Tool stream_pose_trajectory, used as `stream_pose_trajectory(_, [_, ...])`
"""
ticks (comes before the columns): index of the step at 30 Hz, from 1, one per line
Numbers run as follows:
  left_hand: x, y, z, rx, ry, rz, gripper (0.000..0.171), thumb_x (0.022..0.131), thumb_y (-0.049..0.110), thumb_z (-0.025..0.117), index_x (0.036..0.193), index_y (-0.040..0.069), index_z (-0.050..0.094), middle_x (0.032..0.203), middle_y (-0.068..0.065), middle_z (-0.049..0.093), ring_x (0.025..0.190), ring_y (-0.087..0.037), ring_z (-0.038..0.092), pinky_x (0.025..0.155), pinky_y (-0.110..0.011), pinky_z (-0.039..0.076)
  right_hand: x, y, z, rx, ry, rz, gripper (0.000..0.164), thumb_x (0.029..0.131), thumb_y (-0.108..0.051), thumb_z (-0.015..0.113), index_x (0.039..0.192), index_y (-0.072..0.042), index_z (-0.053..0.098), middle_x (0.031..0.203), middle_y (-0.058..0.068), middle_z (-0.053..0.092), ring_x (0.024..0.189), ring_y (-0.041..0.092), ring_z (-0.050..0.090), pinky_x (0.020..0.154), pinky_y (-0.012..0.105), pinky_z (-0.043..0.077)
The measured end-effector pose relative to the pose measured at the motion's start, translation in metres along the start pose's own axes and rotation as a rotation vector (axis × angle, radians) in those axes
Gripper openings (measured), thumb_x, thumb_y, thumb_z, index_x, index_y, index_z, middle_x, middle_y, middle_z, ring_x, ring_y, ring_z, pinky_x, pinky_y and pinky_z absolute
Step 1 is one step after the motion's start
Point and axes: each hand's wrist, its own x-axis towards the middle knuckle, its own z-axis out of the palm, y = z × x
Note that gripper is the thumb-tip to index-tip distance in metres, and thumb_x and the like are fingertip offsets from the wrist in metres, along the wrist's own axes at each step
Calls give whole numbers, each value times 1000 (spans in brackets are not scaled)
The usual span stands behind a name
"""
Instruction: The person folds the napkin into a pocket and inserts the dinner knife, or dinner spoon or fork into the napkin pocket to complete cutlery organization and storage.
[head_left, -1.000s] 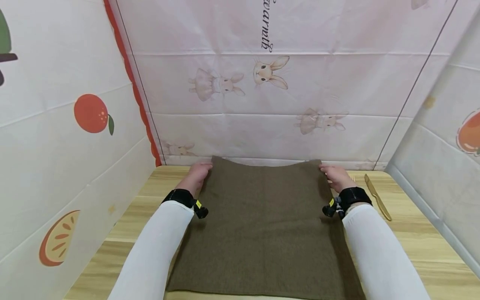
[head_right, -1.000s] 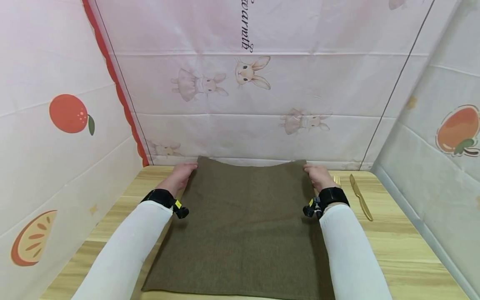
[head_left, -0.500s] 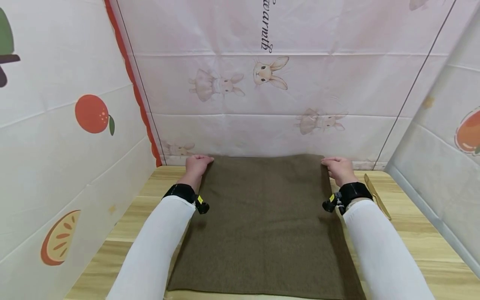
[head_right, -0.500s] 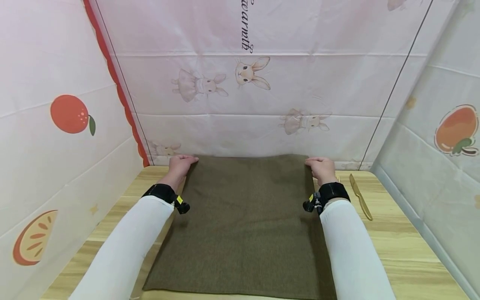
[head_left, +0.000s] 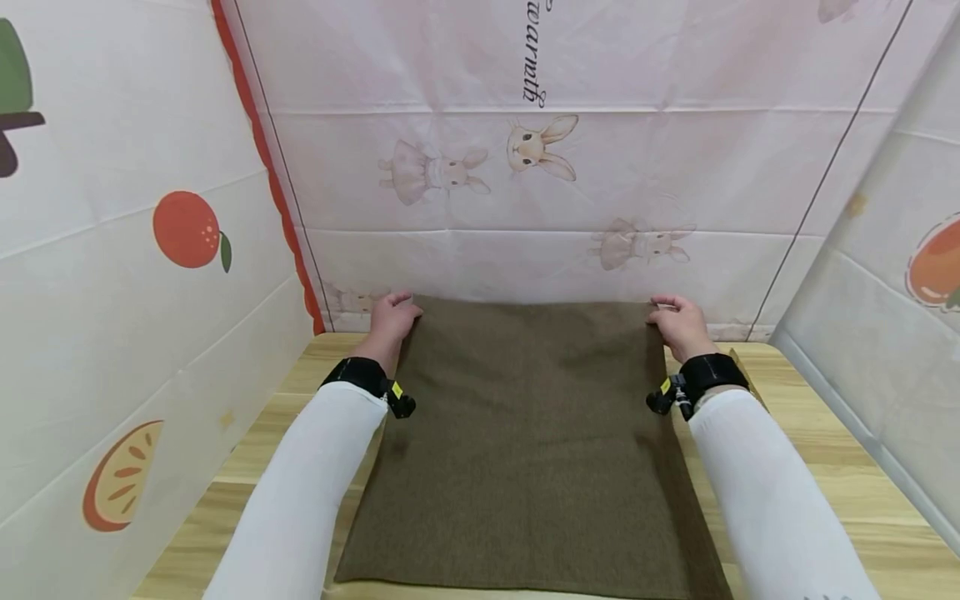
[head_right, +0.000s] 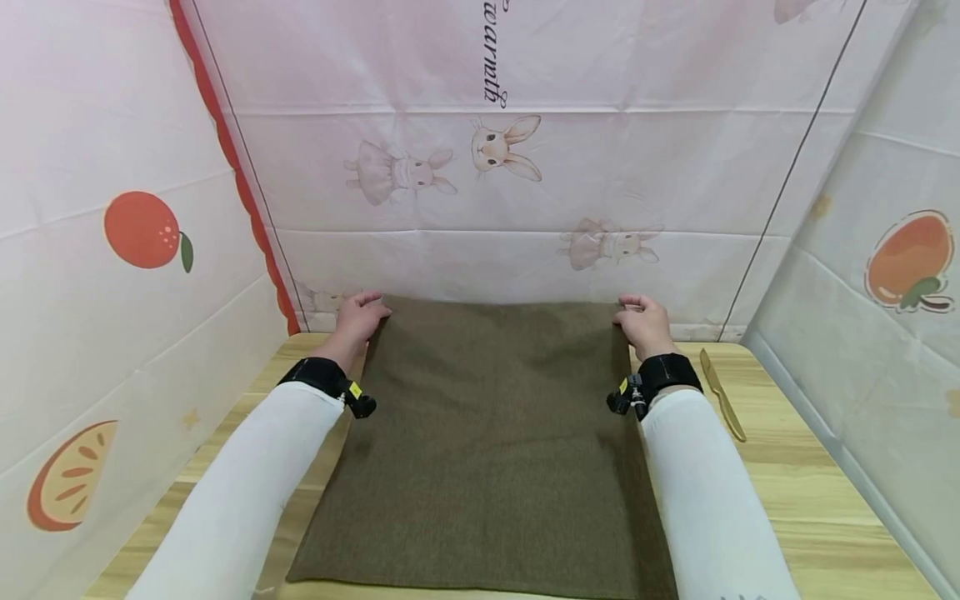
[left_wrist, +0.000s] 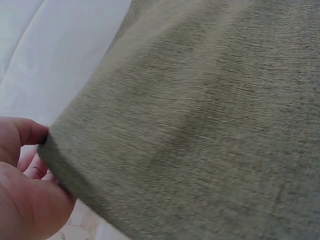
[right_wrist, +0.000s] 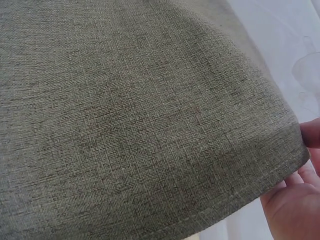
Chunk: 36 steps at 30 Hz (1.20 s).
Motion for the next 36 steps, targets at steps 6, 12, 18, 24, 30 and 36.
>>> stream_pose_trajectory(6, [-3,14,-6,31,-33,2,48,101,19,62,149,15,55,160,-9,46,144,-27,48,114,-45,46,-1,-11,-5,-40,13,10,68,101,-12,55,163,-18,29,160,20,41,85,7,59,78,25,54])
stream_pose_trajectory(12, [2,21,-12,89,-43,-58,45,100,24,66,145,23,60,146,-5,60,80,-14,58,69,-31,49,-4,-19,-9,-23,8,2,61,100,-13,54,159,-9,38,166,19,31,146,34,43,115,49,45])
stream_pose_trajectory(18, [3,27,-18,-3,-62,-98,44,98,16,67,142,19,62,148,-8,56,83,-15,61,63,-24,56,-5,-28,-12,-70,39,-22,40,99,-17,55,137,-5,57,142,12,48,120,27,55,99,43,53])
stream_pose_trajectory(24, [-11,42,-23,-115,-107,-101,50,99,12,63,148,14,55,162,-8,41,131,-27,54,91,-32,61,-2,-41,-19,-84,43,-20,12,99,-23,59,102,-14,66,107,-4,51,92,16,53,78,35,48])
stream_pose_trajectory(30, [-24,56,-27,-101,-147,-89,50,103,19,62,151,12,51,160,-12,41,138,-29,50,98,-36,58,-8,-56,-22,52,-16,-25,18,99,-15,58,86,-21,67,93,-3,46,89,17,50,78,30,60])
stream_pose_trajectory(36, [-28,63,-26,-100,-106,-19,31,104,19,57,132,4,59,137,-12,47,126,-30,52,101,-41,57,-8,-66,-23,148,-52,-35,11,100,-10,56,94,-13,65,54,-9,35,51,9,38,74,31,64])
